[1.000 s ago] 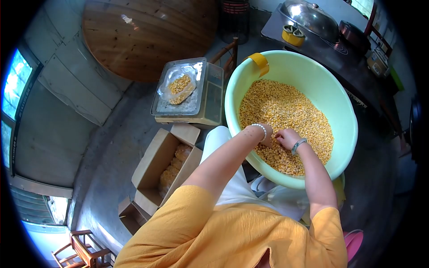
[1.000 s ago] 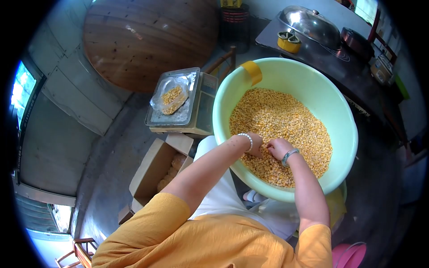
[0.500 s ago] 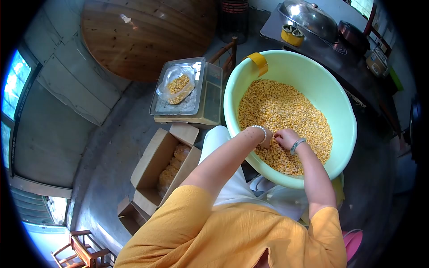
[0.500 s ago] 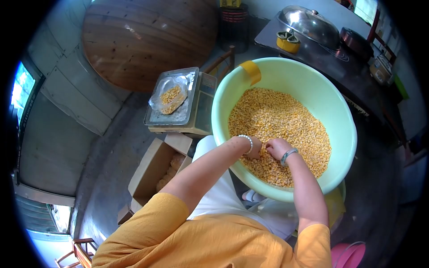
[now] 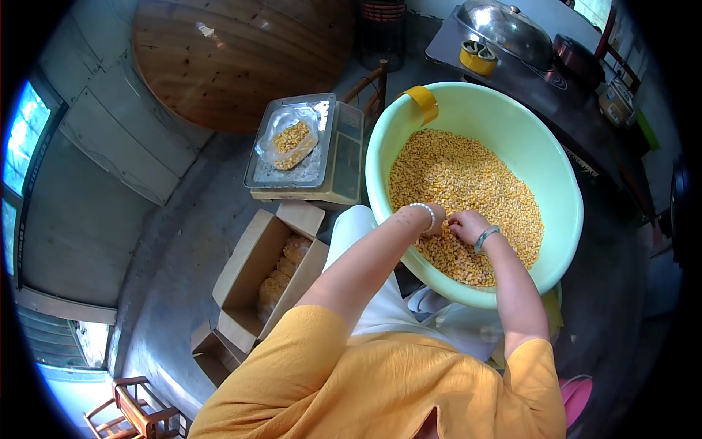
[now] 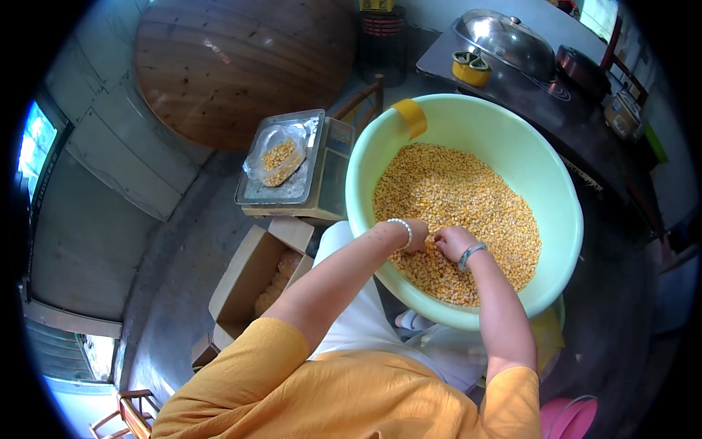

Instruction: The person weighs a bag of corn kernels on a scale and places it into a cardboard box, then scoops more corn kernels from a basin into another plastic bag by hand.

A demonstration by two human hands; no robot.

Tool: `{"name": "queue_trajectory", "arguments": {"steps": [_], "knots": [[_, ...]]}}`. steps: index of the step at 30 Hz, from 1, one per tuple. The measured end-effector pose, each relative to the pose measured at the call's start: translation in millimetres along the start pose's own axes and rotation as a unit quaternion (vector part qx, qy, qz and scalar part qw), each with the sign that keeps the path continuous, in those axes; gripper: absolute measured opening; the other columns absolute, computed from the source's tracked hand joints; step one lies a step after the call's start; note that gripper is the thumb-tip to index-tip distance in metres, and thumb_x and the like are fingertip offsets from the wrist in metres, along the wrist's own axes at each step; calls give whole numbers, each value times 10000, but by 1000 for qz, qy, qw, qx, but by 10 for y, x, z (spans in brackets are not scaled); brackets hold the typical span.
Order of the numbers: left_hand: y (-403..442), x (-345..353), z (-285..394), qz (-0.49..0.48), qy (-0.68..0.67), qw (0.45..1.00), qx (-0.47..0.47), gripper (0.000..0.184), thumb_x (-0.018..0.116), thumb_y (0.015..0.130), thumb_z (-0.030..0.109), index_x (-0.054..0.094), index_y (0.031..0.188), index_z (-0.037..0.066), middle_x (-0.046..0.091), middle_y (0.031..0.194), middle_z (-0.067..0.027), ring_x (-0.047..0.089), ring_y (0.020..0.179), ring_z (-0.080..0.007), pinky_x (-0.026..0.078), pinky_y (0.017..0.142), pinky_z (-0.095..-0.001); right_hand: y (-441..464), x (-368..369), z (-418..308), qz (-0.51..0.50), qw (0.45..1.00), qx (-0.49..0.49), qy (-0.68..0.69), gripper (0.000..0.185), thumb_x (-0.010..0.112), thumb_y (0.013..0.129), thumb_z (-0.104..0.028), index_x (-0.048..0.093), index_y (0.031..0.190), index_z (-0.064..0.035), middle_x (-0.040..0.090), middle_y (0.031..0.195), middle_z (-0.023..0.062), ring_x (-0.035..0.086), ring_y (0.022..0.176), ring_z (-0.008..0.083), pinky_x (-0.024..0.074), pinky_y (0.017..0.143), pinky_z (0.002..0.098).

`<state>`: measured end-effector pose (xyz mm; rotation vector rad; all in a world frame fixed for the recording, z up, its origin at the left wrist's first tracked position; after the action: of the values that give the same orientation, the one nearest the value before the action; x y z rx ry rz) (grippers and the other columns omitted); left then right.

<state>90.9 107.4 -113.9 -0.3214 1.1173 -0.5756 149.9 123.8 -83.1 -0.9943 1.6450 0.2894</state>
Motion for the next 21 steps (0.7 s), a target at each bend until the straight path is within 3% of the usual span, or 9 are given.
{"name": "queue_trajectory", "arguments": {"steps": [6,9,11,12,13,17,21], "knots": [[-90,-412,-69,157,-48,986,-27,282,623,779,256,668,901,6,656,892,-171,625,849,-330,486,766,-381,15,19,43,2,1000,9,8,220,574,806,-194,654,977,-82,647,922,161,615,860,304,481,797,380],[-123,-595,-135,256,-115,960,-8,277,596,811,249,670,839,-16,652,765,-167,633,702,-277,498,609,-369,23,33,61,-13,1000,22,3,216,568,810,-196,661,974,-91,644,946,159,612,885,303,478,813,378],[-107,-589,-218,201,-347,916,-5,286,565,846,248,668,825,-19,615,670,-126,589,597,-199,447,485,-320,25,30,83,-15,999,32,7,214,563,814,-198,664,972,-94,643,957,157,611,896,300,477,819,378],[-196,-603,-194,169,-456,874,-4,295,550,863,247,667,818,-20,596,622,-105,568,544,-160,422,423,-296,24,43,117,-11,999,35,15,214,562,816,-199,665,970,-93,644,955,156,611,894,298,477,817,378],[-391,-654,-121,144,-580,802,8,267,487,911,239,618,842,17,483,561,-6,418,450,-56,272,338,-208,22,43,127,-6,999,38,24,213,561,817,-200,665,969,-92,645,953,155,612,892,296,477,816,378],[-462,-535,-202,77,-855,512,11,191,431,935,241,444,797,110,386,581,39,281,403,-48,176,329,-186,12,-3,68,-17,999,39,34,218,556,820,-199,663,969,-81,647,952,152,613,891,292,477,816,374],[-695,-573,-234,47,-937,341,64,200,451,915,246,445,755,127,408,594,32,310,404,-46,192,316,-174,18,-17,43,-20,999,22,35,225,548,822,-196,661,969,-67,647,951,151,610,889,290,474,822,374]]}}
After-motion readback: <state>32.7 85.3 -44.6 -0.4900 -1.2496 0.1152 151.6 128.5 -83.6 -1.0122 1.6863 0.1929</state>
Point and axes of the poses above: each hand's wrist, its own y-axis towards the middle knuckle, its own x-axis out of the palm, z = x × y, the point moved 10 cm from there along y, towards the middle knuckle
